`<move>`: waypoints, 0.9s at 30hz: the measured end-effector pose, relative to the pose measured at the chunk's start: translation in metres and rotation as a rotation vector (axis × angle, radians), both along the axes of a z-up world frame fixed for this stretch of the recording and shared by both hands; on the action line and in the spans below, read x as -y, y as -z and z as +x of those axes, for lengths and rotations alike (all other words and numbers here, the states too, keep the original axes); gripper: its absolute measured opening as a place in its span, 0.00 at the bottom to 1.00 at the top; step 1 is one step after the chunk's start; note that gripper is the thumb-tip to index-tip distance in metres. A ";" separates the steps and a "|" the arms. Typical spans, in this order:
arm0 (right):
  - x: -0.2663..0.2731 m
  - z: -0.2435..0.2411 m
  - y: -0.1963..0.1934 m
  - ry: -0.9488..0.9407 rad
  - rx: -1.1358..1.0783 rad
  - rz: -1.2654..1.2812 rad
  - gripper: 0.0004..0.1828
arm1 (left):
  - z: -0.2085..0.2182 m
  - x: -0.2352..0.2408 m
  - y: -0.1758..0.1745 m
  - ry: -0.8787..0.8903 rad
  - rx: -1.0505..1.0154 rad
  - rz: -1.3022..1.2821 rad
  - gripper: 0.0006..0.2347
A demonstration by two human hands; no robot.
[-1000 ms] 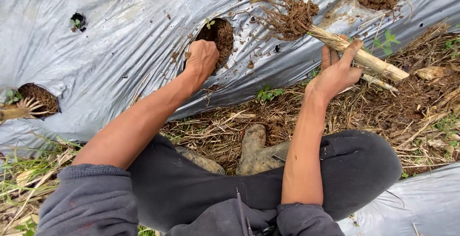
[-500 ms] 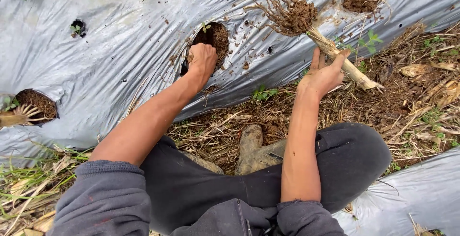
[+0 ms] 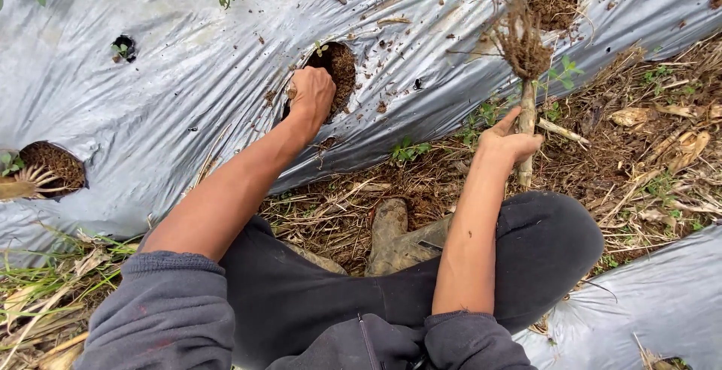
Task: Harvesting cassava stems by digging them out of the ground through plastic mulch and gathering them into piles.
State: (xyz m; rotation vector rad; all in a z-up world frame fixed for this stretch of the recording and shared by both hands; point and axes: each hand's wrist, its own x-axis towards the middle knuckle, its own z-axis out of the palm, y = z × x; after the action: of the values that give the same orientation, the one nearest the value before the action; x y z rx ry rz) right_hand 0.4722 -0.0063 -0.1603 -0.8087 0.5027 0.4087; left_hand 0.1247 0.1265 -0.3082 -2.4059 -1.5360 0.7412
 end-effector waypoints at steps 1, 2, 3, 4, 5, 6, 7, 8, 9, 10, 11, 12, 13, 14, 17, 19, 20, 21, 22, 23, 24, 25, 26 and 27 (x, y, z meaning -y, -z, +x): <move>0.002 -0.006 -0.009 0.004 -0.005 -0.005 0.36 | -0.008 0.007 -0.012 0.004 -0.005 -0.005 0.04; 0.003 -0.011 -0.018 -0.004 -0.021 0.012 0.38 | -0.015 0.013 -0.025 0.101 0.025 -0.050 0.05; 0.001 -0.015 -0.029 -0.013 -0.036 0.037 0.40 | -0.021 0.015 -0.040 0.198 0.055 -0.089 0.07; -0.006 -0.025 -0.027 -0.009 -0.040 0.040 0.40 | -0.028 0.015 -0.047 0.202 0.050 -0.087 0.07; -0.011 -0.032 -0.027 -0.146 -0.021 -0.003 0.35 | -0.031 0.015 -0.053 0.219 0.059 -0.068 0.08; -0.017 -0.038 -0.026 -0.283 -0.003 -0.046 0.31 | -0.034 0.014 -0.059 0.236 0.067 -0.049 0.10; -0.019 -0.056 -0.030 -0.286 -0.002 -0.050 0.31 | -0.030 0.009 -0.069 0.233 0.069 -0.053 0.10; -0.022 -0.075 -0.033 -0.574 0.211 -0.201 0.23 | -0.027 0.003 -0.078 0.128 0.085 -0.025 0.10; -0.023 -0.095 -0.035 -0.853 0.420 -0.355 0.16 | -0.025 -0.003 -0.087 0.028 0.096 0.000 0.12; -0.025 -0.111 -0.027 -0.852 0.415 -0.359 0.16 | -0.022 -0.006 -0.076 0.031 0.093 -0.006 0.12; -0.028 -0.128 -0.019 -0.940 0.705 -0.516 0.17 | -0.019 -0.008 -0.065 -0.021 0.065 0.076 0.10; -0.031 -0.145 -0.011 -1.014 1.000 -0.673 0.17 | -0.018 -0.010 -0.054 -0.074 0.036 0.158 0.08; -0.029 -0.156 -0.010 -1.022 0.996 -0.676 0.17 | -0.009 -0.012 -0.028 -0.077 0.033 0.151 0.08; -0.026 -0.168 -0.009 -1.135 1.152 -0.766 0.17 | -0.001 -0.012 -0.003 -0.053 0.035 0.226 0.08; -0.016 -0.202 -0.025 -1.283 1.348 -0.868 0.20 | -0.021 0.003 0.020 0.054 0.091 0.135 0.07; -0.016 -0.212 -0.037 -1.290 1.390 -0.883 0.22 | -0.034 0.007 -0.008 0.151 0.152 -0.016 0.07; -0.017 -0.213 -0.038 -1.302 1.382 -0.900 0.22 | -0.038 0.009 -0.033 0.195 0.152 -0.017 0.08; -0.016 -0.209 -0.040 -1.302 1.372 -0.935 0.22 | -0.033 0.011 -0.057 0.252 0.162 -0.020 0.08; -0.017 -0.208 -0.042 -1.286 1.376 -0.939 0.22 | -0.030 0.011 -0.065 0.263 0.167 -0.011 0.08; -0.018 -0.210 -0.044 -1.289 1.366 -0.979 0.22 | -0.032 0.012 -0.073 0.200 0.136 -0.033 0.10; -0.019 -0.213 -0.045 -1.291 1.356 -1.018 0.23 | -0.034 0.014 -0.079 0.137 0.105 -0.055 0.12; -0.023 -0.211 -0.038 -1.291 1.359 -1.016 0.23 | -0.029 0.010 -0.088 0.135 0.105 -0.052 0.12; -0.027 -0.210 -0.030 -1.247 1.429 -0.999 0.24 | -0.025 0.005 -0.095 0.031 0.148 -0.016 0.13; -0.029 -0.210 -0.021 -1.203 1.495 -0.983 0.25 | -0.020 0.003 -0.102 -0.071 0.188 0.017 0.14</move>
State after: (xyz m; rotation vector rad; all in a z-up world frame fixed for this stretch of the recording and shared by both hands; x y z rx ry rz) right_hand 0.2623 0.0227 -0.1388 -2.0355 -1.3983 0.4941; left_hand 0.1043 0.1236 -0.2061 -2.4807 -1.6979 0.5237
